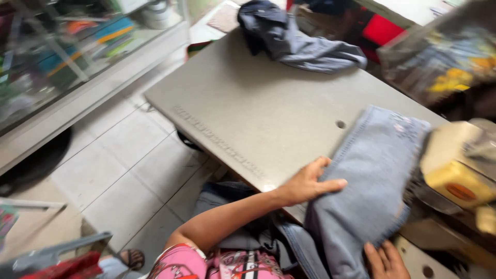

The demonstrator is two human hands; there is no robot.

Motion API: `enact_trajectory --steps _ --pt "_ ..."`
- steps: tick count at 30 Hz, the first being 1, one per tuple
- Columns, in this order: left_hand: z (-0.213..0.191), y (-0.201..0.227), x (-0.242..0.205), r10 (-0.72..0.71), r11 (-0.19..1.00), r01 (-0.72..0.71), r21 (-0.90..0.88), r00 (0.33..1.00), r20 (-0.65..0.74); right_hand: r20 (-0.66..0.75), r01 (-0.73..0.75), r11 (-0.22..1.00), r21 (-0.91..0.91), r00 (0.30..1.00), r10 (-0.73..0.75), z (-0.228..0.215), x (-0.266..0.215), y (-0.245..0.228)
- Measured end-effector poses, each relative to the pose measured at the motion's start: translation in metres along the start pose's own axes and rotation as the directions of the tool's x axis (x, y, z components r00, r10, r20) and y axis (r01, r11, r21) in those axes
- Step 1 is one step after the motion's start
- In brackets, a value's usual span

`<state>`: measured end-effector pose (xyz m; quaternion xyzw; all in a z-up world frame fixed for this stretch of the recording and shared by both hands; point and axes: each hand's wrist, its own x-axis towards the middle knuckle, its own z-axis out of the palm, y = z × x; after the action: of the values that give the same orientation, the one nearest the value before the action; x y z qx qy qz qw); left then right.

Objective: The person is using an overlock sewing machine to finish the edges of denim fabric pieces, likely for garment construction.

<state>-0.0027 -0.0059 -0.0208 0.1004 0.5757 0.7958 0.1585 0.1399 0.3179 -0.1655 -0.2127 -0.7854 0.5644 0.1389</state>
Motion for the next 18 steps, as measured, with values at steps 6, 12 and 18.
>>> enact_trajectory --steps 6,12,18 --pt "0.01 0.019 0.001 0.108 0.989 -0.105 0.101 0.994 -0.022 -0.108 0.003 0.933 0.36 0.993 0.038 0.05 -0.008 -0.1" --pt "0.01 0.035 -0.006 0.166 0.943 -0.144 0.299 0.985 -0.052 0.027 -0.081 0.852 0.516 0.997 0.079 0.057 -0.024 -0.105" --pt "0.011 0.026 -0.002 0.332 0.655 -0.178 0.734 0.941 -0.069 0.087 -0.112 0.937 0.331 0.992 0.088 0.058 -0.049 -0.141"
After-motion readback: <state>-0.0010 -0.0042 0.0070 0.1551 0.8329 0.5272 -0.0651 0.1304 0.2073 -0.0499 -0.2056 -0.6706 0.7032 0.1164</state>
